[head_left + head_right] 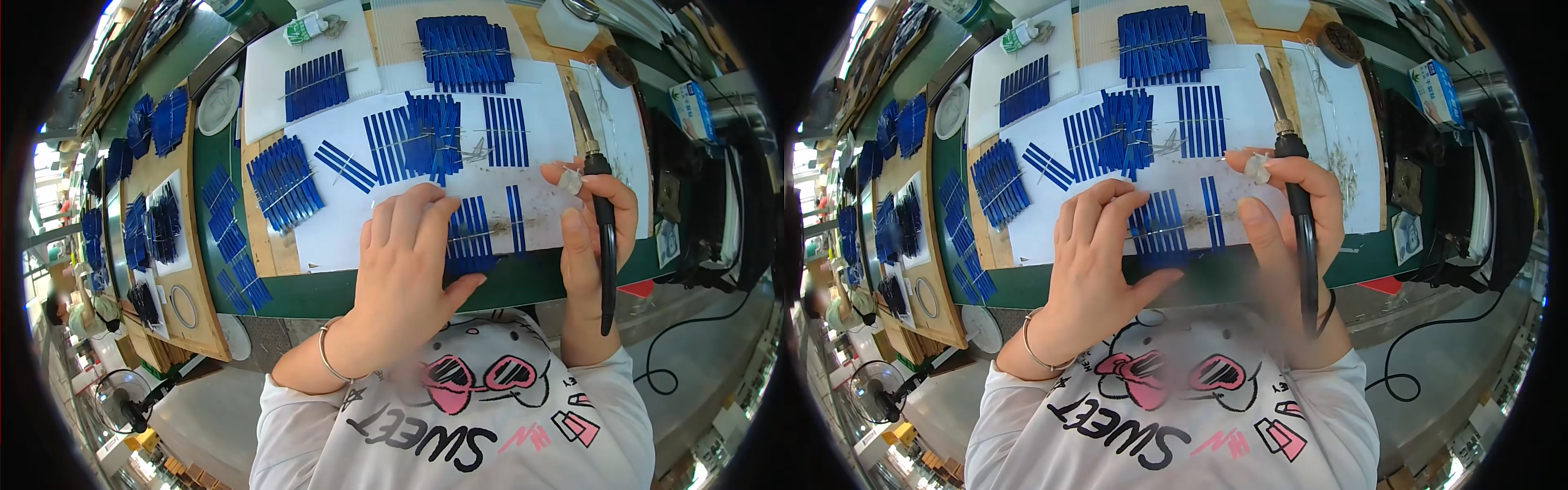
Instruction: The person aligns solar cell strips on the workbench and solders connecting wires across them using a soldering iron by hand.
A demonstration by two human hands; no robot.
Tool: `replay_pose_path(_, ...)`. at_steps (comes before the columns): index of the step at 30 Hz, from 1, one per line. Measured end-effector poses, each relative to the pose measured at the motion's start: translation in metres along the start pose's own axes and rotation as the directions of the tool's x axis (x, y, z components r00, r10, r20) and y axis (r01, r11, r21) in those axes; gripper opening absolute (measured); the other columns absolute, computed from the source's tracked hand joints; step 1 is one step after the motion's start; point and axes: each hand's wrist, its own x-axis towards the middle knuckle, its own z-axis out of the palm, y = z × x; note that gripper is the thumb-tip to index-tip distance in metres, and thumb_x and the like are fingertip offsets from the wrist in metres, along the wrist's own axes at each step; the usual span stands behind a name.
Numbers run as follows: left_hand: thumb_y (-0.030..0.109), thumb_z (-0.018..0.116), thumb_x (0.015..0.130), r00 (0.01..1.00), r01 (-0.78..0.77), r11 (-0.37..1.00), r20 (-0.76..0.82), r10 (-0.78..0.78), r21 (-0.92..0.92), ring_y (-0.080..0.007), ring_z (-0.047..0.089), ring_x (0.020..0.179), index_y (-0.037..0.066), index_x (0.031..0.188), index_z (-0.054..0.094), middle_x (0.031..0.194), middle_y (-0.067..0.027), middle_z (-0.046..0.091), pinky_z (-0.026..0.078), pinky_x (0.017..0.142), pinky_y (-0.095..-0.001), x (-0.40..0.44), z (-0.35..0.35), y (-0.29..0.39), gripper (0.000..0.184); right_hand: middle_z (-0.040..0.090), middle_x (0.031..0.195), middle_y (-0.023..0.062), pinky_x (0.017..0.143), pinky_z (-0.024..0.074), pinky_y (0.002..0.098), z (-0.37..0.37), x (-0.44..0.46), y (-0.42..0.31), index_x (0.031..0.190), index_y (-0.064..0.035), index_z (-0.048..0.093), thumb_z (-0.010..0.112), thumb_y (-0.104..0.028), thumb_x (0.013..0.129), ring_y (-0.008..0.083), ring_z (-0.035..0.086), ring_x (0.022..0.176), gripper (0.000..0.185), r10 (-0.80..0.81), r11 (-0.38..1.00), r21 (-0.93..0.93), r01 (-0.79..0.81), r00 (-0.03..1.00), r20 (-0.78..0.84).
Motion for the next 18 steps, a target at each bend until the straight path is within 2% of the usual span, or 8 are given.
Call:
replay_pose_path(3,0.021,0.090,0.059,0.999,-0.032,0.993,-0.021,0.030,-0.117,-0.0356,0.047,0.120,0.001,0.125,0.052,0.130,-0.0136,0.049,0.038,0.100,-0.0438,-0.002,-0.009,-0.008,0.079,0.066,0.117,0.0231,0.110,0.0349,0.0479,-0.001,0.000,0.001,0.125,-0.0043,0.048,0.066,-0.025,0.094,0.0300,0.060,0.117,0.042,-0.014,1.000,-0.006,0.014,1.000,-0.002)
replay_pose_path(5,0.025,0.095,0.056,0.999,-0.054,0.868,-0.023,0.050,-0.493,-0.0311,0.046,0.129,0.002,0.131,0.052,0.141,-0.0179,0.046,0.040,0.104,-0.0427,-0.005,-0.017,-0.019,0.090,0.066,0.116,0.0226,0.111,0.0345,0.0474,-0.003,0.000,0.002,0.124,-0.0042,0.049,0.065,-0.024,0.094,0.0293,0.060,0.118,0.040,-0.030,1.000,-0.006,0.030,1.000,-0.006)
replay_pose_path(6,0.025,0.095,0.056,0.998,-0.057,0.879,-0.026,0.050,-0.474,-0.0311,0.046,0.129,0.002,0.131,0.052,0.141,-0.0179,0.046,0.040,0.104,-0.0427,-0.006,-0.018,-0.021,0.090,0.067,0.115,0.0225,0.112,0.0338,0.0469,-0.003,-0.001,0.003,0.124,-0.0041,0.049,0.065,-0.023,0.094,0.0286,0.060,0.118,0.039,-0.021,1.000,0.006,0.021,1.000,0.003)
replay_pose_path(8,0.040,0.094,0.060,0.984,0.145,0.123,0.130,-0.120,-0.982,-0.0313,0.042,0.136,0.002,0.140,0.047,0.152,-0.0225,0.036,0.038,0.110,-0.0443,-0.011,-0.022,-0.026,0.100,0.068,0.115,0.0223,0.112,0.0332,0.0465,-0.004,-0.003,0.006,0.124,-0.0040,0.049,0.065,-0.022,0.094,0.0280,0.060,0.118,0.038,-0.026,0.998,0.054,0.025,1.000,0.013)
replay_pose_path(9,0.042,0.090,0.069,0.974,0.186,-0.174,0.205,-0.097,-0.967,-0.0303,0.039,0.140,0.001,0.145,0.042,0.155,-0.0170,0.034,0.033,0.114,-0.0398,-0.015,-0.026,-0.030,0.100,0.068,0.116,0.0225,0.113,0.0328,0.0464,-0.006,-0.003,0.007,0.124,-0.0037,0.049,0.064,-0.021,0.094,0.0277,0.059,0.119,0.038,-0.044,0.999,0.021,0.043,0.999,0.025)
replay_pose_path(12,0.064,0.078,0.073,0.984,0.134,-0.562,0.178,-0.023,-0.816,-0.0296,0.041,0.137,0.002,0.148,0.036,0.156,-0.0170,0.032,0.035,0.115,-0.0407,-0.015,-0.019,-0.046,0.106,0.067,0.117,0.0229,0.114,0.0320,0.0459,-0.009,-0.005,0.013,0.125,-0.0032,0.049,0.064,-0.018,0.094,0.0277,0.056,0.122,0.038,-0.068,0.997,-0.024,0.069,0.997,0.047)
replay_pose_path(15,0.065,0.077,0.072,0.992,0.112,-0.766,0.117,0.048,-0.632,-0.0291,0.042,0.135,0.004,0.149,0.033,0.155,-0.0168,0.032,0.036,0.115,-0.0413,-0.014,-0.009,-0.057,0.108,0.068,0.114,0.0220,0.110,0.0346,0.0452,-0.009,-0.004,0.014,0.123,-0.0032,0.049,0.064,-0.016,0.093,0.0282,0.055,0.121,0.035,-0.085,0.995,-0.055,0.087,0.995,0.043)
replay_pose_path(18,0.065,0.077,0.072,0.994,0.098,-0.798,0.103,0.046,-0.594,-0.0286,0.044,0.133,0.004,0.149,0.033,0.155,-0.0158,0.033,0.037,0.114,-0.0419,-0.013,-0.008,-0.060,0.107,0.068,0.115,0.0217,0.111,0.0343,0.0456,-0.010,-0.004,0.013,0.122,-0.0037,0.049,0.063,-0.016,0.093,0.0281,0.055,0.120,0.035,-0.086,0.994,-0.064,0.089,0.995,0.050)
